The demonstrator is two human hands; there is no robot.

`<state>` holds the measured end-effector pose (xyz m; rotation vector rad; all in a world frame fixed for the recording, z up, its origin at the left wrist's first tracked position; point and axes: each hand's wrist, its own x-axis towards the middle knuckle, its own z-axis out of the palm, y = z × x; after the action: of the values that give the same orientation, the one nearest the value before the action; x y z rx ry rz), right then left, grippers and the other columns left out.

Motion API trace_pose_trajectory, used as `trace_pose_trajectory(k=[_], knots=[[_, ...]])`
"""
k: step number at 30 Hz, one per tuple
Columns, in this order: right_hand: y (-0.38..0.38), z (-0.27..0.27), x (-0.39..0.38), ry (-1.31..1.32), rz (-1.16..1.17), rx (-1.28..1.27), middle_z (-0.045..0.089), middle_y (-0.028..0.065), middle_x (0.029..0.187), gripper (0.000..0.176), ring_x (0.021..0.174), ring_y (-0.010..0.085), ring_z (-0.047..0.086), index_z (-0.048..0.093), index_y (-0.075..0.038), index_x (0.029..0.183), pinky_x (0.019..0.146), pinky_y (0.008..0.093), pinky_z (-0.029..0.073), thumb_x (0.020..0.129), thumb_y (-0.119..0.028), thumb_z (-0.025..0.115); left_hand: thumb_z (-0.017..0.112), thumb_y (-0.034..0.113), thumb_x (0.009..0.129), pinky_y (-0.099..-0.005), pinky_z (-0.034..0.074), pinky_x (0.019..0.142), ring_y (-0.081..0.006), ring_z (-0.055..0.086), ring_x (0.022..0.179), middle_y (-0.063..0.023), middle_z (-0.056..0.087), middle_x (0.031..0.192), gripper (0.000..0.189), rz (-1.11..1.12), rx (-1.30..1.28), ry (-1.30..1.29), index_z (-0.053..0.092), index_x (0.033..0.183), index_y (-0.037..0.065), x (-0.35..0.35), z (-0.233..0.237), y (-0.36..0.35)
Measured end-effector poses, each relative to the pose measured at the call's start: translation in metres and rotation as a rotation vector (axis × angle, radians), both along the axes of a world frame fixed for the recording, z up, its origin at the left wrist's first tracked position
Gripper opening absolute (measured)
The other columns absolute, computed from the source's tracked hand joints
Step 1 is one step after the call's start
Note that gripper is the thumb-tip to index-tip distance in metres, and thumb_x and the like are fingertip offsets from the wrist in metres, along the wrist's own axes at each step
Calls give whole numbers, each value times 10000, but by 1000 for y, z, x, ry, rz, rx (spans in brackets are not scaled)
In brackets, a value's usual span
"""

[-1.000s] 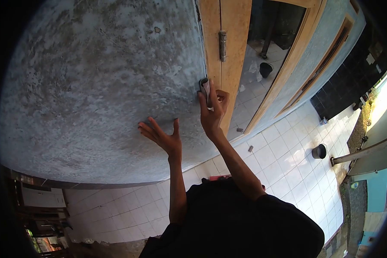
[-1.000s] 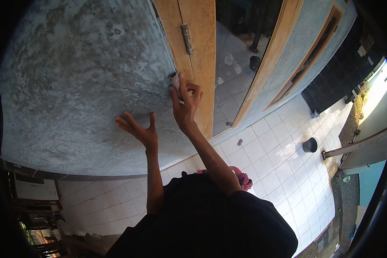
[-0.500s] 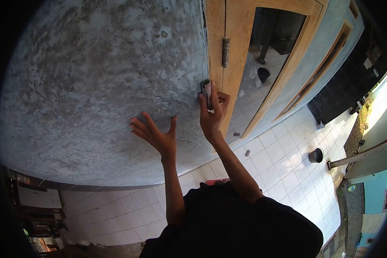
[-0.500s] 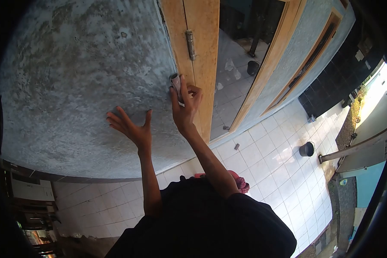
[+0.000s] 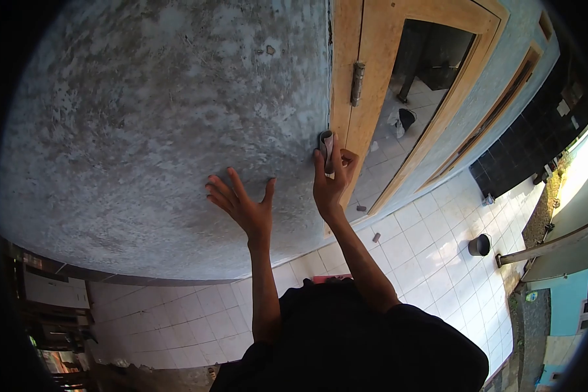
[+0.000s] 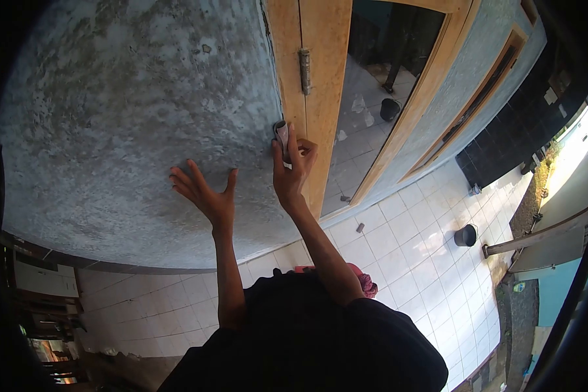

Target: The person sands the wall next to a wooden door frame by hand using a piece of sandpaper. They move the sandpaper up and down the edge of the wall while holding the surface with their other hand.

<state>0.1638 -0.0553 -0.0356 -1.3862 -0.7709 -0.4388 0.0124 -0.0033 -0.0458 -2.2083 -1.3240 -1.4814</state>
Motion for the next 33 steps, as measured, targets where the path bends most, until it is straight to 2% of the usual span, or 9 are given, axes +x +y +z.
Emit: trace_pose_trajectory(k=[4, 10, 16, 19, 24, 26, 28, 31, 33], knots=[[-2, -34, -6, 42, 28, -63, 460, 96, 871, 464, 805, 215, 437, 583, -62, 1222, 699, 314, 389, 775, -70, 706, 642, 602, 739, -616, 4, 1072, -383, -112, 1380, -169, -75, 1516, 991, -1, 2, -1, 150, 1459, 132, 0, -3, 2], [0, 26, 0, -2, 5, 21, 461, 102, 887, 480, 821, 221, 444, 586, -68, 1220, 716, 313, 396, 759, -60, 721, 647, 596, 740, -625, 17, 1068, -383, -113, 1381, -169, -73, 1516, 986, -1, 10, -4, 160, 1457, 127, 0, -2, 2], [-5, -24, -8, 85, 64, -59, 459, 102, 885, 488, 823, 219, 439, 569, -68, 1240, 719, 314, 395, 774, -76, 712, 635, 609, 742, -619, 11, 1070, -380, -115, 1381, -174, -69, 1515, 988, 1, 7, 5, 158, 1458, 124, -1, -4, 3], [-6, -16, -5, 13, 34, -103, 461, 101, 888, 487, 823, 220, 442, 565, -68, 1244, 715, 316, 398, 779, -75, 708, 636, 608, 741, -620, 11, 1070, -380, -110, 1382, -176, -65, 1515, 987, 5, 3, 2, 162, 1457, 122, 0, -5, 3], [-2, 31, 0, -10, 17, 3, 481, 96, 881, 492, 821, 222, 459, 579, -79, 1231, 699, 321, 399, 761, -55, 720, 653, 598, 734, -616, 17, 1071, -385, -85, 1385, -185, -51, 1514, 1005, 8, 33, 9, 155, 1457, 111, 0, -3, 3], [-2, 7, -5, 26, 33, -7, 483, 96, 879, 489, 816, 219, 459, 581, -82, 1230, 695, 317, 397, 761, -58, 720, 669, 590, 724, -609, 20, 1075, -388, -67, 1387, -194, -38, 1512, 1025, 26, 42, 19, 145, 1457, 100, 0, -3, 3], [-3, -20, -9, 58, 52, -16, 485, 97, 878, 486, 811, 216, 459, 584, -86, 1228, 692, 314, 394, 762, -61, 720, 616, 626, 747, -620, 18, 1070, -378, -80, 1387, -183, -51, 1514, 980, 12, 30, 9, 168, 1456, 121, 0, -3, 3], [-4, -29, -6, 9, 20, -92, 481, 102, 892, 463, 806, 214, 459, 585, -63, 1219, 689, 308, 400, 774, -72, 713, 615, 625, 748, -622, 19, 1070, -378, -78, 1387, -191, -47, 1512, 979, 19, 24, 9, 166, 1456, 119, 0, -4, 3], [-2, 7, -2, -1, 17, -57, 480, 101, 889, 458, 806, 214, 458, 584, -60, 1219, 693, 310, 399, 779, -79, 709, 615, 624, 749, -621, 19, 1070, -379, -80, 1387, -193, -47, 1511, 978, 18, 21, 8, 166, 1456, 119, 0, -3, 3]])
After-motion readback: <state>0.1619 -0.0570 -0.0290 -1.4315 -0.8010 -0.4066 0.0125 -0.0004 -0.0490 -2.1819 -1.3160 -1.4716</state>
